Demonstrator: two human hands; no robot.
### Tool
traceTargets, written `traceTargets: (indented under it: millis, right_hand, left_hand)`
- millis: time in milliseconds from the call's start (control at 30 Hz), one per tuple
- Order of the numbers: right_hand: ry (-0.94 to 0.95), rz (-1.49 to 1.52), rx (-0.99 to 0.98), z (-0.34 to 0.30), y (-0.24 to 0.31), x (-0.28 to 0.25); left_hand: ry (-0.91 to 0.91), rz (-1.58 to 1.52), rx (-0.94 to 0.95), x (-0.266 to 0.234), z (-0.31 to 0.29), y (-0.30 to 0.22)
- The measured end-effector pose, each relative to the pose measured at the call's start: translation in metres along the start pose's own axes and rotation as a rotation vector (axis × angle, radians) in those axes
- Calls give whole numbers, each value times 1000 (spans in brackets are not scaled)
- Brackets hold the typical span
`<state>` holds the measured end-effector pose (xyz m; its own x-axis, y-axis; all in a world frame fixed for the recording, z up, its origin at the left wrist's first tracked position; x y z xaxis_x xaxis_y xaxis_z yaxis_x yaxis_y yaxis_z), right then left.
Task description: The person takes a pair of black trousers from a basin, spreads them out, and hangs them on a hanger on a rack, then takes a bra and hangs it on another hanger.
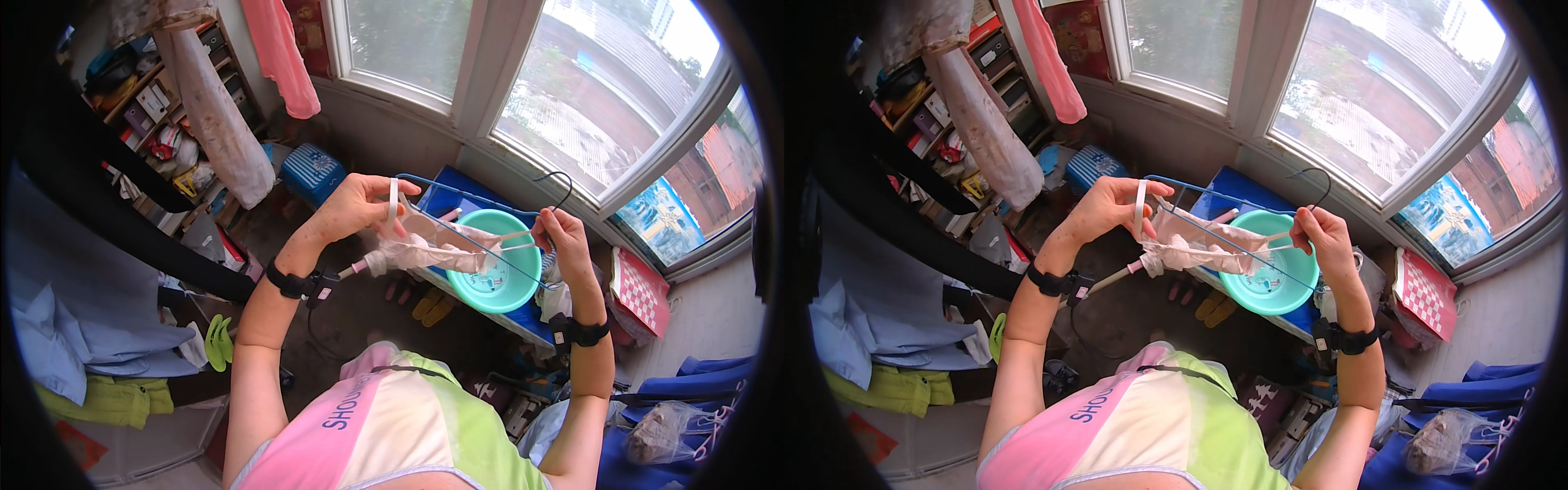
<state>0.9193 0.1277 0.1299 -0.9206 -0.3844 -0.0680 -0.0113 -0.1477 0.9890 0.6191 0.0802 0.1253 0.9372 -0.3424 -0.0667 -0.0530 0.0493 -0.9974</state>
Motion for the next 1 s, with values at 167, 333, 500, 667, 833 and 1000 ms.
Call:
traceTargets:
  millis: [167,333,500,667,833,1000]
  right_hand:
    - [14,14,-24,5,1,14]
    - [20,49,-43,8,1,22]
    - [67,38,-72,9,10,30]
    - [85,87,-53,18,22,36]
    - [168,92,-30,21,33,46]
    - [296,72,-60,23,38,40]
  left_hand:
    - [-44,100,22,10,4,-2]
    - [-129,769,100,4,-3,-20]
    - [-125,772,27,-18,-11,-14]
    - [-18,277,71,-12,-7,-15]
    - [84,239,-19,-7,0,-11]
    - [-36,423,236,4,-3,-39]
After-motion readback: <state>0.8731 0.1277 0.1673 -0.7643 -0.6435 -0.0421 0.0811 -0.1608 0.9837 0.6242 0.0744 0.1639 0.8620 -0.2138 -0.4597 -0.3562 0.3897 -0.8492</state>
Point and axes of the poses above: each hand's wrist, its own z-axis towards the middle knuckle, its own x-axis out of the palm, y = z × x, the point moved 9 cm from there along z, towards the middle knuckle, and after that the axes turned 5 degrees about z, right-handed, at the moved point
